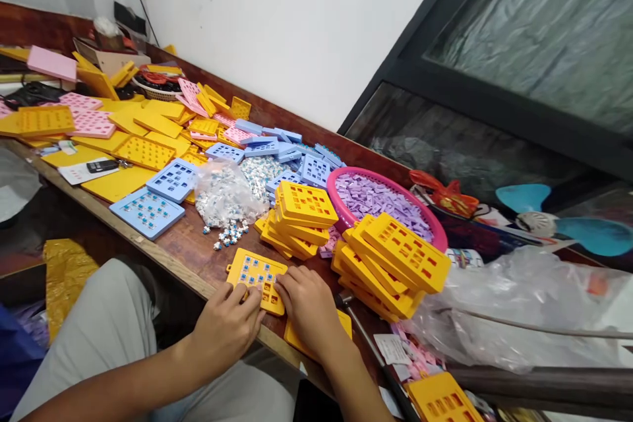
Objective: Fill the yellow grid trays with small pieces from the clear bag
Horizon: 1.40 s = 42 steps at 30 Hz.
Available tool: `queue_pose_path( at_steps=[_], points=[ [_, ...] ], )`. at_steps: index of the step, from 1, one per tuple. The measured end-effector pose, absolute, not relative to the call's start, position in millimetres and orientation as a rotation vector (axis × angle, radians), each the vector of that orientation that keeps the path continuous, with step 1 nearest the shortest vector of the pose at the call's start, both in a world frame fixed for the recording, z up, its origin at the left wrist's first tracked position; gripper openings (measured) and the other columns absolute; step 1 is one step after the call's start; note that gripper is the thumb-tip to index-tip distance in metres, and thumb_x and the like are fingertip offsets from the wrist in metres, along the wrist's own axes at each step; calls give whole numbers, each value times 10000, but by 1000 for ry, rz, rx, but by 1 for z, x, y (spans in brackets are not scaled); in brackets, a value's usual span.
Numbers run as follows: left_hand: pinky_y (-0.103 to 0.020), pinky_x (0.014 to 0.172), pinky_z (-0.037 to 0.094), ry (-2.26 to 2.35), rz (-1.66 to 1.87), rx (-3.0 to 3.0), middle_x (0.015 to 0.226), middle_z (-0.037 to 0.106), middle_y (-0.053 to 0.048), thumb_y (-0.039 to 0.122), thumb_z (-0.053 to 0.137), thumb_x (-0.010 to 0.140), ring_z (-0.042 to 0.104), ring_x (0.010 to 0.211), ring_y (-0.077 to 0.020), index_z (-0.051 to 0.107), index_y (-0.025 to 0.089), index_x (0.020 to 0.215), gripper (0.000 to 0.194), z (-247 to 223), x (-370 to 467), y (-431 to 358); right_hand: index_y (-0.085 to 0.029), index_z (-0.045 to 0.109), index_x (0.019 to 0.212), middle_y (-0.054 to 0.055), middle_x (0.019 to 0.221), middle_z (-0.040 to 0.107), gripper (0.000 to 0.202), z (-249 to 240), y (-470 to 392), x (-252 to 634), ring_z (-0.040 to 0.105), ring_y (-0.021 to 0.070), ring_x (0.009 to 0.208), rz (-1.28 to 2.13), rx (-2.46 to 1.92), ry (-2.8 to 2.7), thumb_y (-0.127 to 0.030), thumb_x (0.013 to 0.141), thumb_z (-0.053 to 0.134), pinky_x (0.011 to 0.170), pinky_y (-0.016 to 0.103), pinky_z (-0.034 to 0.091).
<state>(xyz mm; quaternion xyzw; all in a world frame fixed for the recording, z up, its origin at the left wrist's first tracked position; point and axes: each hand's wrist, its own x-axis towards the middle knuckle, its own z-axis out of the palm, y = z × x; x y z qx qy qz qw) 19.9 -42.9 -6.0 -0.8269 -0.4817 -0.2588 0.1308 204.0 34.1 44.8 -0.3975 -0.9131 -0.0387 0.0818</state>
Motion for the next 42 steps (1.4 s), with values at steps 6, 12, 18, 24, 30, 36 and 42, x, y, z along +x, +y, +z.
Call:
queue_pose_path(
  at_steps=[6,12,18,24,30,36,42],
  points=[
    [-390,855,456,-1753,-1126,-2368,1121,660,-63,280,533,1004,562,988,-228,666,214,1174,226,11,-38,-12,-126,662,1203,181,1120,661,419,21,1,195,559,332,1040,-432,-1213,-2685,-449,1032,457,854,455,442],
    [-416,905,467,-2023,-1040,-2060,1174,663,-94,170,558,959,564,1063,-274,695,206,1157,243,4,-100,23,-159,672,1217,163,1132,676,383,28,2,194,566,340,1063,-315,-1212,-2725,-410,1034,447,860,478,450],
    [-375,841,481,-2073,-974,-2118,1107,661,-93,208,580,947,573,1029,-273,731,216,1102,217,1,-105,27,-219,700,1063,101,1012,692,262,55,23,170,634,253,946,27,-1206,-2449,-348,1043,473,833,392,483],
    [-317,790,475,-2115,-966,-2145,972,696,-77,146,513,965,596,1000,-248,718,216,1112,262,-3,-109,29,-236,706,1073,74,1021,717,160,62,52,89,646,222,951,138,-1035,-2677,-307,999,584,839,328,465],
    [-311,790,502,-2113,-1247,-2158,1039,707,-71,191,512,989,642,987,-230,669,215,1157,230,-5,-115,27,-229,761,899,55,888,754,138,55,83,53,669,203,848,44,-1207,-2777,-291,959,654,747,282,424],
    [-313,902,544,-1794,-1915,-2193,1107,663,-56,178,525,976,653,1029,-191,660,220,1128,207,4,-125,22,-295,781,956,17,906,765,106,47,84,47,677,185,835,220,-1109,-2827,-330,948,681,725,262,426],
    [-330,931,548,-1675,-2062,-2049,1049,635,-49,207,576,971,647,1013,-188,707,222,1095,182,7,-127,20,-249,775,905,34,860,729,113,52,77,53,657,183,831,345,-1015,-2763,-319,942,694,759,274,460]
  ],
)
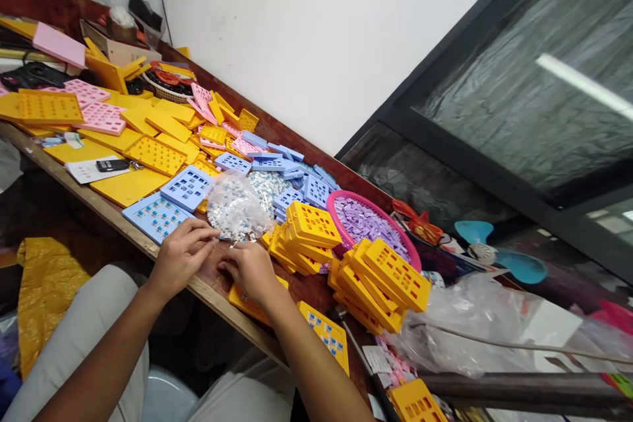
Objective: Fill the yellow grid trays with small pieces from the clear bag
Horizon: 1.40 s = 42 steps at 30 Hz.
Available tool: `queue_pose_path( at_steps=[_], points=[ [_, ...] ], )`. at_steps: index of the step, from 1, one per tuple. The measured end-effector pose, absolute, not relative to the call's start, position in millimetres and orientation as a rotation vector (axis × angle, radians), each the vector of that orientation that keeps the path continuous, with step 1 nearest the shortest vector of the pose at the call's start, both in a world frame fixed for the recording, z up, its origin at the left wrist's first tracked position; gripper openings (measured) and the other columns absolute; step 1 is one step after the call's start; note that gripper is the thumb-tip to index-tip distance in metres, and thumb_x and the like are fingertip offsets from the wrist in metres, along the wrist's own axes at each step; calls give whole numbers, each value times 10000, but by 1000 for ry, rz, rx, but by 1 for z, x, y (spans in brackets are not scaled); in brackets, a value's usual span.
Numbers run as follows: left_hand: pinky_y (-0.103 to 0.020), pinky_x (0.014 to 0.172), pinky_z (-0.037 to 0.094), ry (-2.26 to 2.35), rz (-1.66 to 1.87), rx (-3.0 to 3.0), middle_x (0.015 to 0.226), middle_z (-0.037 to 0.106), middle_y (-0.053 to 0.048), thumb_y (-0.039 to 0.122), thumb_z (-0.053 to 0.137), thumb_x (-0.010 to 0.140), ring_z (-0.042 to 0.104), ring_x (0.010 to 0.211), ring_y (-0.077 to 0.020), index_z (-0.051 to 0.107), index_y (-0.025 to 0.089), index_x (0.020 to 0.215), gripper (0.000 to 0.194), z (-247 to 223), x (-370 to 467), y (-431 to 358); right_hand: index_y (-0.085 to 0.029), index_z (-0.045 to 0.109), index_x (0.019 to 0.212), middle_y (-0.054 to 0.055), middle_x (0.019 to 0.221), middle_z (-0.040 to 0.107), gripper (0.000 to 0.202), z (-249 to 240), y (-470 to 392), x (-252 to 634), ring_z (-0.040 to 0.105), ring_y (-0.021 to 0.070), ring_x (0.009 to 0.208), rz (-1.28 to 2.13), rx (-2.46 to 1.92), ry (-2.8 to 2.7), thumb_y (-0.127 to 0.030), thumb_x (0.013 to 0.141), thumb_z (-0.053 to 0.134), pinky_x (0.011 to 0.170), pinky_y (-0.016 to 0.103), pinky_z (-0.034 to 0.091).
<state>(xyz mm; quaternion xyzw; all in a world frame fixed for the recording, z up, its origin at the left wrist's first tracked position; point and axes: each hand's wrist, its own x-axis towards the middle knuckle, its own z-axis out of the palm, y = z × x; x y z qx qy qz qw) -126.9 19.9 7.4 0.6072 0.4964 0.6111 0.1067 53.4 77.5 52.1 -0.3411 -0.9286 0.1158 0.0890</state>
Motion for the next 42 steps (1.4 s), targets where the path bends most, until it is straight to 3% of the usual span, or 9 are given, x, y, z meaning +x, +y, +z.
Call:
queue_pose_path(
  at_steps=[6,11,19,25,30,42],
  points=[
    [-323,908,551,1278,1685,1882,1057,653,-65,218,548,1002,649,1012,-185,715,207,1094,190,11,-102,14,-240,746,1054,62,990,741,176,74,56,128,679,208,916,524,-1078,-2407,-361,973,646,833,319,506],
    [-307,865,567,1060,1497,1952,1020,716,-69,193,589,976,680,958,-183,695,197,1094,158,7,-50,1,-236,732,905,50,899,736,171,64,22,186,662,212,860,474,-1208,-2444,-376,965,654,811,340,492],
    [-300,871,561,1098,1270,2115,1039,757,-39,59,654,882,702,965,-180,704,226,1122,296,2,-14,1,-268,727,1122,64,1058,735,180,27,0,196,661,217,973,538,-1135,-2315,-302,992,607,870,355,505],
    [-292,846,534,1120,1211,2129,951,764,-5,52,696,852,689,925,-172,716,218,969,205,5,-8,1,-252,733,938,55,964,744,102,22,2,200,663,231,924,585,-1148,-2210,-298,964,646,867,379,502],
    [-256,829,532,1117,1247,2066,928,763,11,75,700,865,703,880,-144,711,210,958,164,1,-8,0,-269,747,986,39,1009,755,136,28,1,201,665,212,947,657,-1091,-2228,-235,982,615,880,358,495],
    [-300,801,528,1133,1297,2235,916,726,-33,123,657,922,670,880,-185,684,189,979,91,-7,-7,4,-229,705,1086,49,963,749,162,15,-8,199,634,219,881,71,-1008,-2341,-176,994,584,779,363,493]
  ],
)
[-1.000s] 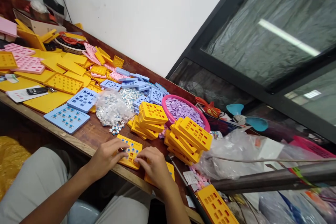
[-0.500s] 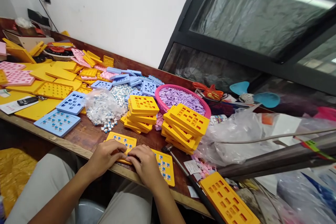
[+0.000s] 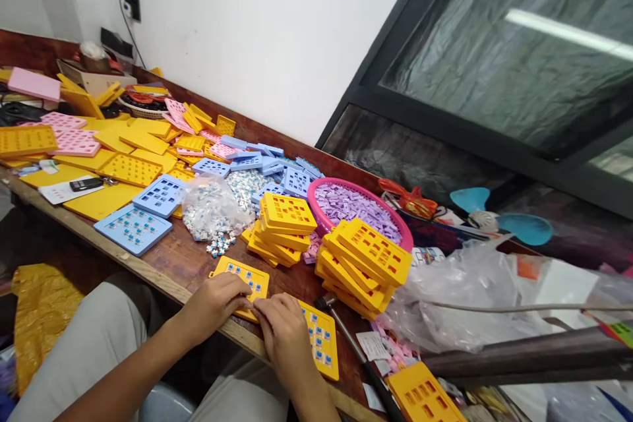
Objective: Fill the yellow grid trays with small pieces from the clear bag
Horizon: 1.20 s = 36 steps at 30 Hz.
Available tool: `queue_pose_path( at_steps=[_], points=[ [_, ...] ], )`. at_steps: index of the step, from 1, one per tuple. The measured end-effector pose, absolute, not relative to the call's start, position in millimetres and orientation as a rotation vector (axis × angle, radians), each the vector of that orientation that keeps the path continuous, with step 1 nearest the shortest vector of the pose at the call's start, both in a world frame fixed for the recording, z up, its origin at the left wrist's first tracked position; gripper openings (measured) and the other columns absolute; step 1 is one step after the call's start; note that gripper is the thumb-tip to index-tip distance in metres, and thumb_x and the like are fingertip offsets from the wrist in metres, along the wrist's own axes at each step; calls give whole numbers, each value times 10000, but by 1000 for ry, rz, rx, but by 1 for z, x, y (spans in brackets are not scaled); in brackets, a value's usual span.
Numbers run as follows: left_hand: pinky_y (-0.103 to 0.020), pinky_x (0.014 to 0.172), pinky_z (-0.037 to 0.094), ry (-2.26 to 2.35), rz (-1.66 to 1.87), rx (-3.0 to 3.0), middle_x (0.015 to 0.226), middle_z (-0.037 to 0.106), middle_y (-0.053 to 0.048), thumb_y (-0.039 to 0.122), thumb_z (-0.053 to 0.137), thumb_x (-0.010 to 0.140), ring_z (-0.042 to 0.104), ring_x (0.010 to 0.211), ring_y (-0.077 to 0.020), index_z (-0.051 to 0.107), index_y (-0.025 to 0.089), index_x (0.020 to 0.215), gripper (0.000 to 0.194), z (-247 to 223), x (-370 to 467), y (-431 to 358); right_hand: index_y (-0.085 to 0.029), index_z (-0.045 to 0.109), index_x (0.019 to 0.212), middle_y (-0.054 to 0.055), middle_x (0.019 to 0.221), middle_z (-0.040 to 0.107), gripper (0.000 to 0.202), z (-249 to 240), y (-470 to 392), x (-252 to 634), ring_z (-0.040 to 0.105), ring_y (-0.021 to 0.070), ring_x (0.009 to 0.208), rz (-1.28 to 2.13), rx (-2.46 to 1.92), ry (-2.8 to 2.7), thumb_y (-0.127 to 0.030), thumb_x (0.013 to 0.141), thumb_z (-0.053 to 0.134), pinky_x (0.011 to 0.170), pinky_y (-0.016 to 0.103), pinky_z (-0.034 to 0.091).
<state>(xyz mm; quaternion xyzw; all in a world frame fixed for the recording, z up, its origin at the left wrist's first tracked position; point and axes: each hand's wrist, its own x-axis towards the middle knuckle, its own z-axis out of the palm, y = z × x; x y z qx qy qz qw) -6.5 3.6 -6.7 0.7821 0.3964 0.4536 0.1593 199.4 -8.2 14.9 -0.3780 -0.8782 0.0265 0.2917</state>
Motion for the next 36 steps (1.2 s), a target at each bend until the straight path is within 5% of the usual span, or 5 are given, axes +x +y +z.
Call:
queue_pose_path(
  at_steps=[9,16,23,29,36],
  points=[
    [-311,868,521,1096,1253,2181,996,703,-56,109,583,954,645,966,-200,687,185,1013,142,-3,-14,0,-216,610,1360,90,1227,724,360,11,-34,194,646,266,1070,-304,-994,-2497,-223,1006,544,907,431,478],
    [-268,797,547,1218,1676,1735,955,706,-33,192,700,908,662,898,-167,712,200,959,53,-1,-70,7,-236,714,1020,60,1018,747,184,48,-3,166,668,225,945,63,-1146,-2473,-268,1021,532,816,357,477],
    [-249,682,571,1363,1761,1523,941,711,-29,315,758,857,674,850,-171,724,216,975,158,-14,-116,17,-249,713,1053,58,1059,727,123,60,71,73,619,233,1037,-55,-1182,-2797,-283,952,653,857,322,415],
    [-245,672,570,1344,1769,1396,917,714,-14,337,771,837,674,806,-157,722,220,937,161,-15,-121,20,-221,695,983,81,1023,732,149,56,92,47,608,246,1021,-366,-1242,-2927,-232,1000,548,881,348,351],
    [-249,710,580,1374,1757,1496,932,711,-27,304,760,851,679,877,-172,719,215,941,132,-13,-120,22,-229,703,972,51,1049,736,116,53,100,53,609,234,1038,-220,-1393,-2834,-337,929,700,870,328,343]
  ],
)
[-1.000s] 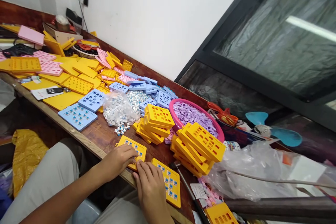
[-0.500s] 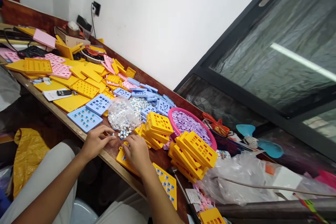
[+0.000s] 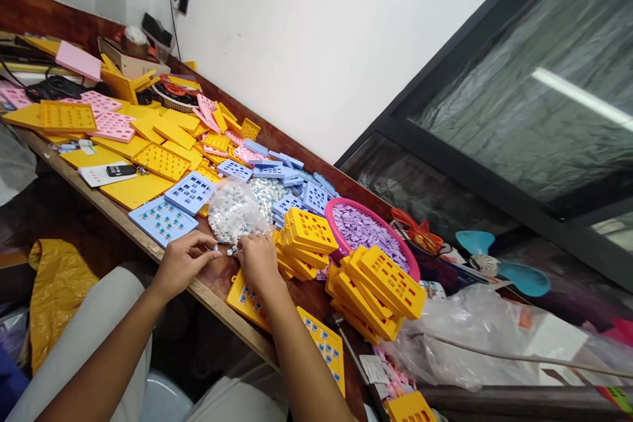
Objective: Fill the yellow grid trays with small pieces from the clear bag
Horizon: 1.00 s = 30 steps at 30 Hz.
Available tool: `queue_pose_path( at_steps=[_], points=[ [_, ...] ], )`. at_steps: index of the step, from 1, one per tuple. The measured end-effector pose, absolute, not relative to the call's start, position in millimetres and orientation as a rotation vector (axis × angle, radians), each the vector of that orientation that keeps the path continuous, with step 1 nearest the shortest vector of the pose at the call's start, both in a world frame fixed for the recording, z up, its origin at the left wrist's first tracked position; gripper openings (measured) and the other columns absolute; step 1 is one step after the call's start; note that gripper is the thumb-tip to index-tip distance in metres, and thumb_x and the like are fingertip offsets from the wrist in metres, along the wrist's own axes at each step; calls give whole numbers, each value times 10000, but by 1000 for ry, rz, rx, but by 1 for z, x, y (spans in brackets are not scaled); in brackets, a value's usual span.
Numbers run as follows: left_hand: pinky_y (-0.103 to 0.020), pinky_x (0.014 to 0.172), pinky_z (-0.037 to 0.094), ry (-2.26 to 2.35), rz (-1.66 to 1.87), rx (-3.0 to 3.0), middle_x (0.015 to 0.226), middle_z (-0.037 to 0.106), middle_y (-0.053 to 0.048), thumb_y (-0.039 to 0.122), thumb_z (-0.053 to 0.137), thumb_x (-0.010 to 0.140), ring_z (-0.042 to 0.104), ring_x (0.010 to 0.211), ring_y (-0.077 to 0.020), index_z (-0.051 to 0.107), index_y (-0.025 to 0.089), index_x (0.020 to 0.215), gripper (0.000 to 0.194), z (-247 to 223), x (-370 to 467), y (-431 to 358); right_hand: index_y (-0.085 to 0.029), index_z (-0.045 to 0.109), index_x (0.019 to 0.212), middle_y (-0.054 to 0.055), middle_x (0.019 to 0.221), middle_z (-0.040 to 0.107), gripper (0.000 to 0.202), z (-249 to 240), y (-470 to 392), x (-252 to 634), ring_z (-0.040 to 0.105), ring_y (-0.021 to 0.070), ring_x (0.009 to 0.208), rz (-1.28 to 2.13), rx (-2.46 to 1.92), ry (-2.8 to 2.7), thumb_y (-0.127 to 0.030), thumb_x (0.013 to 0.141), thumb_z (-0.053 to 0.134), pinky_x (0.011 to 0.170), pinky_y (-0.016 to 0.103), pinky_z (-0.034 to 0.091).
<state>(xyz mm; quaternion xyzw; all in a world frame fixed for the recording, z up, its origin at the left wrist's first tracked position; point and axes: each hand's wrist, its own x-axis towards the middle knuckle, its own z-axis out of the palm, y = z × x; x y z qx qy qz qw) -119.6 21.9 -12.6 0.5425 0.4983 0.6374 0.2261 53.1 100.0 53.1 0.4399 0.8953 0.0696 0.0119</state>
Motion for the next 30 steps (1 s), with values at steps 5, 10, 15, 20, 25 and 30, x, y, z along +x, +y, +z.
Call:
queue_pose_path(
  at_steps=[5,10,15,20,25,30],
  points=[
    [-254,702,588,1389,1743,1559,937,711,-37,335,737,870,679,872,-177,718,208,955,154,-12,-119,21,-212,738,952,83,1049,729,119,51,107,52,607,250,1062,184,1417,2781,-323,924,707,880,332,359],
    [-260,723,596,1420,1710,1568,951,708,-37,349,737,872,681,879,-176,716,208,973,174,-14,-119,23,-208,729,942,78,984,735,72,54,106,48,625,249,1002,78,1409,2821,-266,899,728,847,322,396],
    [-252,709,597,1363,1661,1533,958,702,-39,355,749,863,679,853,-169,721,204,958,180,-7,-118,18,-210,724,965,60,942,724,65,79,90,73,636,220,923,-214,1449,2986,-230,904,714,828,317,446],
    [-232,673,559,1057,1436,1604,970,719,-50,304,791,828,681,873,-178,721,193,912,155,12,-95,2,-257,732,1158,62,1064,694,222,91,52,145,654,200,966,-867,1442,3241,-301,995,588,842,323,515],
    [-285,809,542,1036,1360,1799,948,746,-39,175,743,853,684,890,-180,710,195,922,79,16,-41,1,-222,765,955,88,1009,690,164,54,20,196,662,229,951,-1027,1927,3279,-358,929,676,828,353,551],
    [-302,804,511,1244,1108,2046,917,751,-26,105,751,805,675,903,-207,721,218,896,149,15,-2,13,-227,720,933,75,969,675,118,30,10,204,650,213,893,-1197,2110,3348,-339,901,708,763,330,553]
  ],
)
